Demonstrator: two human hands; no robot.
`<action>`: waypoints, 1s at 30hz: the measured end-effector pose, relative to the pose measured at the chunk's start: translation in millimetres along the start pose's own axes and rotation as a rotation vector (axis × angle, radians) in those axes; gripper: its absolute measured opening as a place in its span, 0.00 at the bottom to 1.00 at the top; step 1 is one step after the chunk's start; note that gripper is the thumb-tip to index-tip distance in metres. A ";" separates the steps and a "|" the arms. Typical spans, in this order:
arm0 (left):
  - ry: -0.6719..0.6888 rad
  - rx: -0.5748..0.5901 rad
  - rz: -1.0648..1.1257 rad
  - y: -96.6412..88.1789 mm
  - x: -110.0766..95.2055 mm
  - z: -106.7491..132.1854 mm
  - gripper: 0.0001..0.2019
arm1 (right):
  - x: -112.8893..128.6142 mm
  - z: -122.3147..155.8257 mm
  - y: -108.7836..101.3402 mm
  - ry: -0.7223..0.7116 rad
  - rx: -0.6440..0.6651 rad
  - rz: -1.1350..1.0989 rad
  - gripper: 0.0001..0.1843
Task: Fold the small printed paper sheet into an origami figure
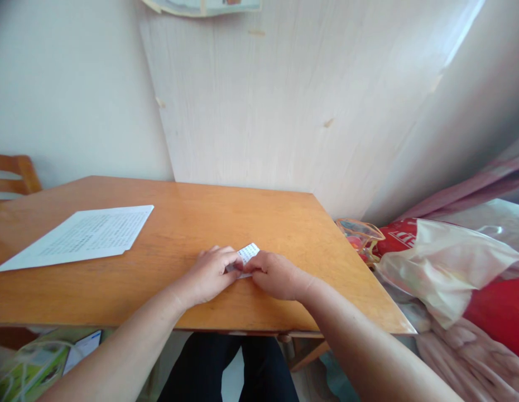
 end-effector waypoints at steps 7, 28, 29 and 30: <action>-0.046 0.009 -0.044 -4.5 2.4 3.2 0.06 | -17.8 -8.0 -3.2 0.306 0.037 -0.119 0.10; -0.045 -0.030 0.002 6.1 11.4 -1.4 0.06 | 0.7 -57.3 -14.5 0.565 0.337 0.099 0.05; -0.046 -0.030 -0.005 6.0 11.5 -1.5 0.06 | 1.8 -58.0 -15.4 0.572 0.342 0.113 0.06; -0.045 -0.030 -0.010 5.9 11.6 -1.6 0.06 | 2.6 -58.4 -16.2 0.580 0.347 0.127 0.06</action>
Point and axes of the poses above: each hand's wrist, its own z-axis away from the middle knuckle, its own y-axis out of the palm, x = y × z, the point moved 1 cm from there along -z, towards the middle knuckle, and after that the axes turned 10 degrees about -y, right-handed, at the moved point
